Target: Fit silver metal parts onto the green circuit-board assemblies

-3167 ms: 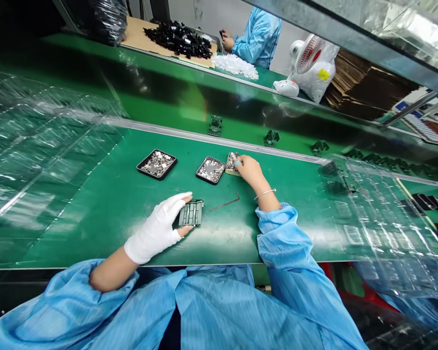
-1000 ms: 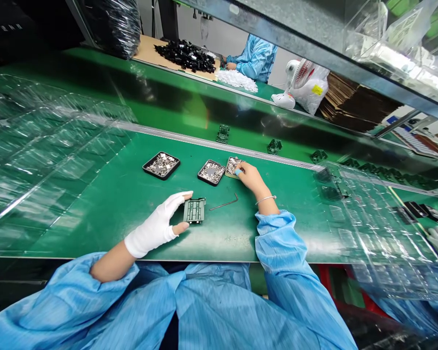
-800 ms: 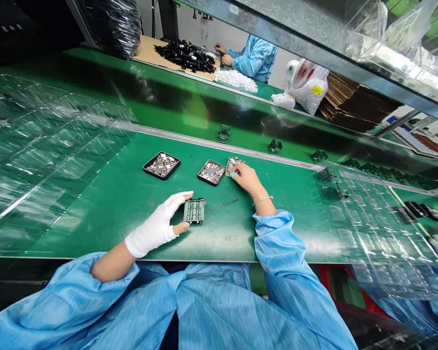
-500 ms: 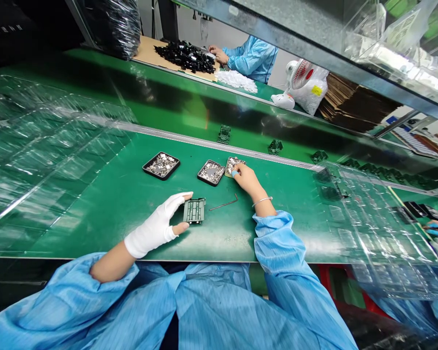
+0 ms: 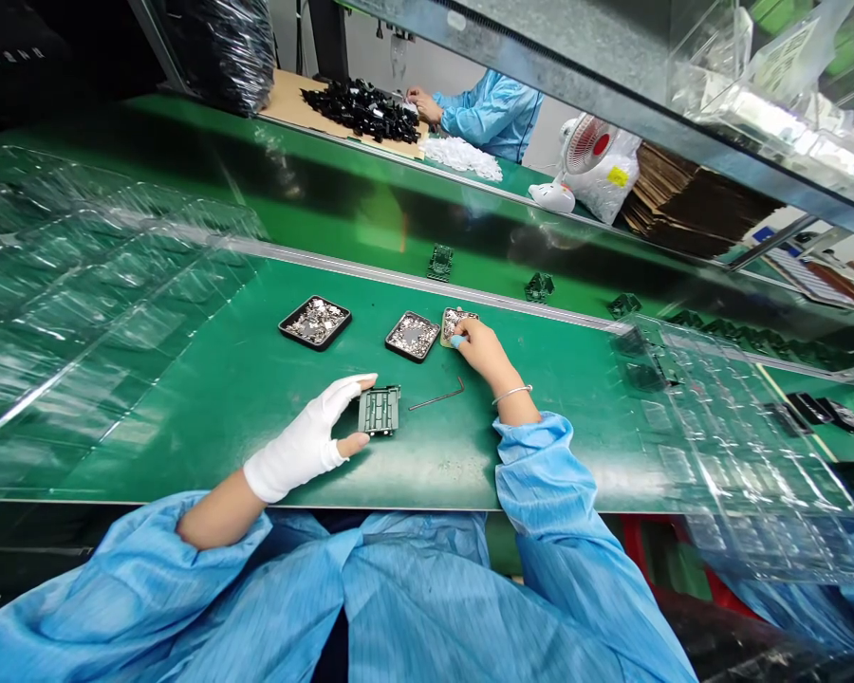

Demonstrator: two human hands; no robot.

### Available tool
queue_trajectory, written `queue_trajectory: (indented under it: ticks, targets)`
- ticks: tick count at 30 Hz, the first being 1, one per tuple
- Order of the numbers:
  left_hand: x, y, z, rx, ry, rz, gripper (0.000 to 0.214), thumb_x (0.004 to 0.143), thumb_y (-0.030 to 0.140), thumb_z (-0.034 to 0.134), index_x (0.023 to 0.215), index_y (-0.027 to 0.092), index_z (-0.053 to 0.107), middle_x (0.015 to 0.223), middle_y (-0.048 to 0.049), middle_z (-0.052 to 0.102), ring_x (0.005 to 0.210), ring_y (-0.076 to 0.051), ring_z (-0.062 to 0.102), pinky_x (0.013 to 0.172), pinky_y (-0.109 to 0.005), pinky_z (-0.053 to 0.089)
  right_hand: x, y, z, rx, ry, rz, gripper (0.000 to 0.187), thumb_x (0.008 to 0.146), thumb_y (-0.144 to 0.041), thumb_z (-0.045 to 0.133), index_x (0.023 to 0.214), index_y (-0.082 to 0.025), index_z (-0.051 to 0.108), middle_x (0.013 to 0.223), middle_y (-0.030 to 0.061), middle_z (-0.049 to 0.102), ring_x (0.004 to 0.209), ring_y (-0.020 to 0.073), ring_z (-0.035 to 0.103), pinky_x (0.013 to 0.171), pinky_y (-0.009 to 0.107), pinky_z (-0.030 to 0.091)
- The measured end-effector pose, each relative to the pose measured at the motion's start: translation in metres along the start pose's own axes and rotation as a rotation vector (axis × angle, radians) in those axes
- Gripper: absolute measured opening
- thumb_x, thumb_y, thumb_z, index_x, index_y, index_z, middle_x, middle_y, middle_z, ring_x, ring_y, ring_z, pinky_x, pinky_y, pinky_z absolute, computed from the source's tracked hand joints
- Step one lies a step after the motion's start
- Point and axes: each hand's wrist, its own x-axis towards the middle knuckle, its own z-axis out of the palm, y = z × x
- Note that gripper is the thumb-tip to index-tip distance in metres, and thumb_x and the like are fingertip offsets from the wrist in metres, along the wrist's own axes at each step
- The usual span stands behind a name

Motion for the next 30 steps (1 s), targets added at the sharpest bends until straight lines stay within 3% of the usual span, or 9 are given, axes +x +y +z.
queue_trajectory:
  ticks: [5,9,13,21,23,26,30]
  targets:
    - [0.001,-0.001,-0.009,-0.029,0.066,-0.004,0.076,0.083,0.070,0.046,0.137,0.017,0.042,0.140,-0.0161,0.049,0.130,-0.031,0.048,0.111,-0.047,0.038,-0.003,0.004,-0.003,0.046,0.057,0.038,0.017,0.080,-0.019,0.044,0.088,-0.020,0.059,0.081,0.0015,0.065,0.072,0.0158,0.056,0.069,0.026,0.044]
    - [0.012,0.000,-0.024,-0.090,0.156,-0.095,0.065,0.086,0.062,0.049,0.134,0.018,0.045,0.137,-0.0149,0.052,0.126,-0.029,0.053,0.110,-0.047,0.039,0.005,0.002,-0.002,-0.021,0.080,0.035,0.027,0.081,-0.012,0.040,0.096,-0.019,0.060,0.098,0.0050,0.066,0.085,0.0181,0.058,0.079,0.029,0.045]
    - [0.036,0.001,-0.034,-0.107,0.151,-0.132,0.060,0.086,0.058,0.051,0.130,0.017,0.048,0.136,-0.0150,0.054,0.125,-0.028,0.054,0.110,-0.049,0.040,0.018,-0.003,0.005,-0.111,0.053,0.040,0.026,0.078,-0.008,0.044,0.091,-0.019,0.064,0.100,0.0102,0.064,0.095,0.0242,0.056,0.089,0.037,0.043]
    - [0.060,-0.010,-0.023,-0.197,0.144,-0.139,0.059,0.084,0.058,0.053,0.124,0.015,0.054,0.129,-0.0155,0.060,0.118,-0.028,0.060,0.106,-0.050,0.044,0.015,-0.002,0.002,-0.145,0.095,0.057,0.021,0.085,-0.013,0.042,0.090,-0.019,0.061,0.103,0.0112,0.063,0.099,0.0252,0.054,0.090,0.038,0.042]
    - [0.059,-0.011,-0.021,-0.192,0.177,-0.149,0.053,0.084,0.054,0.052,0.120,0.015,0.057,0.123,-0.0137,0.064,0.113,-0.027,0.062,0.103,-0.048,0.047,0.009,-0.006,0.000,-0.013,0.145,0.058,0.020,0.086,-0.015,0.040,0.093,-0.019,0.058,0.100,0.0087,0.064,0.095,0.0217,0.056,0.088,0.035,0.044]
    - [0.057,-0.005,-0.022,-0.103,0.258,-0.156,0.039,0.086,0.048,0.049,0.104,0.017,0.065,0.108,-0.0089,0.070,0.101,-0.024,0.066,0.097,-0.042,0.051,-0.003,-0.028,0.005,0.359,0.169,0.015,0.015,0.087,-0.023,0.042,0.091,-0.021,0.056,0.094,0.0043,0.065,0.087,0.0172,0.059,0.085,0.032,0.047]
    - [0.055,0.012,-0.023,-0.037,0.250,-0.059,0.035,0.088,0.046,0.047,0.086,0.019,0.069,0.095,-0.0056,0.072,0.091,-0.020,0.066,0.089,-0.035,0.053,-0.029,-0.074,0.020,0.719,0.040,-0.217,0.011,0.082,-0.034,0.058,0.082,-0.023,0.061,0.104,0.0042,0.064,0.106,0.0191,0.059,0.097,0.036,0.046]
